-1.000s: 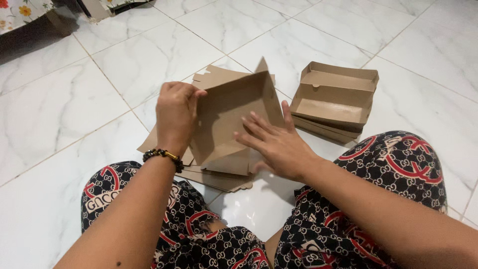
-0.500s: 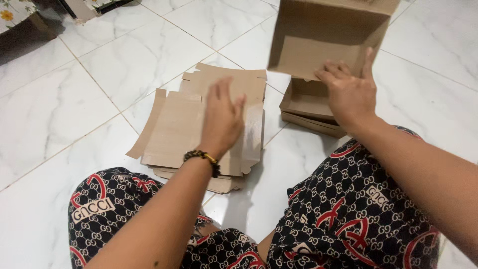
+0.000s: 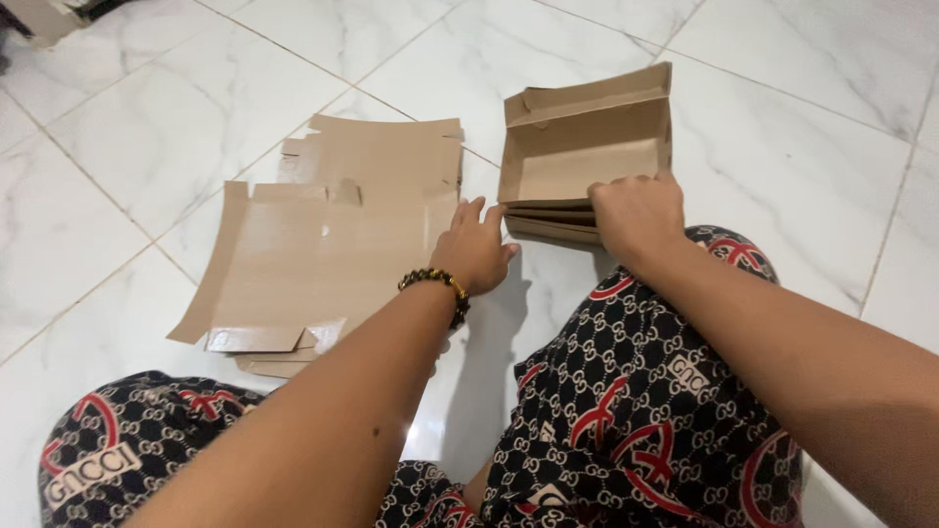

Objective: The person sits on the floor and folds flat cardboard pieces into small rectangular boxes by hand. They tuck flaps into slots to form the box shape and stack the completed boxes to the right.

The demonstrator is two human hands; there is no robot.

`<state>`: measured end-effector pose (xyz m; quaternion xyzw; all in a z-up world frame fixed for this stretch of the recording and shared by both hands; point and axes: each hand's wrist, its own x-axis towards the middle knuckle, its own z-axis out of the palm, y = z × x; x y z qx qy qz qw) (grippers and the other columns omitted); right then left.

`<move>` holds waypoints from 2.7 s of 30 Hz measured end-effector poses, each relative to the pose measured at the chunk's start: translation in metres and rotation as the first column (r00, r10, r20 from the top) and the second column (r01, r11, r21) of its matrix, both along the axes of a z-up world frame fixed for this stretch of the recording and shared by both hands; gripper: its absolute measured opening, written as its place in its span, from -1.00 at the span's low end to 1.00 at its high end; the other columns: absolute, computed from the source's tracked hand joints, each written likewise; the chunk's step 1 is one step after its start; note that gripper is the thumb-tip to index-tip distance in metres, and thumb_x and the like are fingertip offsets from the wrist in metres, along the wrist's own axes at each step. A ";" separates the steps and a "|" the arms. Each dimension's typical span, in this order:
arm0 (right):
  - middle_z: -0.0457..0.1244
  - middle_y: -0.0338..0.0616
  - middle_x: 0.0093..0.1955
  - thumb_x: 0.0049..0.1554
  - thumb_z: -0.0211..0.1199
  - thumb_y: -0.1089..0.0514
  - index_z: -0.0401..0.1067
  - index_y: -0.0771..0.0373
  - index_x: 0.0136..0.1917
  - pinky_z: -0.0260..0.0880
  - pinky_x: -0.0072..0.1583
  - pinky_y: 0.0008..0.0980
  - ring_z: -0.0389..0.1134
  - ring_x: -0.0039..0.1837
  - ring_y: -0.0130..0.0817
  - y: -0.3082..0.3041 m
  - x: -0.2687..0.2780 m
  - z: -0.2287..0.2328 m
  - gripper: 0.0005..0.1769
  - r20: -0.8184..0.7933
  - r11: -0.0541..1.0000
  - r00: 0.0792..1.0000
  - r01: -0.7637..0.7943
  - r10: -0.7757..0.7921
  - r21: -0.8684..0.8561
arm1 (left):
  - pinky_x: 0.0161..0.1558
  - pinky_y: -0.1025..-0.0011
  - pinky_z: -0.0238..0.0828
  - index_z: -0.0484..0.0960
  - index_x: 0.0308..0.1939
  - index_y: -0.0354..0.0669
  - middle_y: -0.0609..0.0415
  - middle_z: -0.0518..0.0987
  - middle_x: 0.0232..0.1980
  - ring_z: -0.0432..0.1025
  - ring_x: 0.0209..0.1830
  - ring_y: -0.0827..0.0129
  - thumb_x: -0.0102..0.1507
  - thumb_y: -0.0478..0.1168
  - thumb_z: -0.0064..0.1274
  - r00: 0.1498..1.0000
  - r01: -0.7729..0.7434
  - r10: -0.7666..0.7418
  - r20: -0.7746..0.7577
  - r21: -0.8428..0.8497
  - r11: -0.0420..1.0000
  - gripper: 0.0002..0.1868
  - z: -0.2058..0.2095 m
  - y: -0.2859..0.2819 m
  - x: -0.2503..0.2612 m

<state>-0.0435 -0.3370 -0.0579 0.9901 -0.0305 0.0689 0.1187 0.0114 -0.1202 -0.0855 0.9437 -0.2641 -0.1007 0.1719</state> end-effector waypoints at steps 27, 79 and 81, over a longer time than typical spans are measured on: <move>0.35 -0.03 0.22 0.21 0.15 0.14 0.59 0.11 0.03 -0.28 0.46 0.29 0.27 0.38 -0.08 0.011 0.021 -0.019 -0.78 0.087 0.810 0.946 -0.312 0.311 0.497 | 0.33 0.20 0.35 0.49 0.27 -0.32 -0.31 0.56 0.25 0.44 0.32 -0.04 0.34 0.09 -0.03 0.847 -0.465 0.413 -0.335 -0.091 0.881 -0.41 -0.015 0.025 0.059; 0.36 -0.19 -0.19 0.14 0.30 0.04 0.51 0.12 -0.16 0.41 -0.20 -0.15 0.43 -0.11 -0.14 0.052 0.039 -0.051 -0.86 0.284 0.903 0.910 -0.369 0.303 0.219 | 0.10 0.12 0.40 0.37 0.41 -0.05 -0.27 0.60 0.04 0.49 0.06 -0.08 0.07 -0.43 -0.08 0.992 0.013 -0.040 -0.118 -0.223 0.975 -0.24 -0.018 0.020 0.036; 0.37 -0.22 -0.18 0.15 0.25 0.12 0.51 0.11 -0.15 0.41 -0.18 -0.17 0.43 -0.11 -0.18 0.054 0.040 -0.049 -0.92 0.261 0.900 0.906 -0.387 0.332 0.199 | 0.14 0.13 0.41 0.45 0.39 0.01 -0.26 0.61 0.05 0.50 0.07 -0.05 0.13 -0.43 -0.12 0.989 -0.026 0.000 -0.147 -0.175 0.984 -0.29 -0.016 0.019 0.036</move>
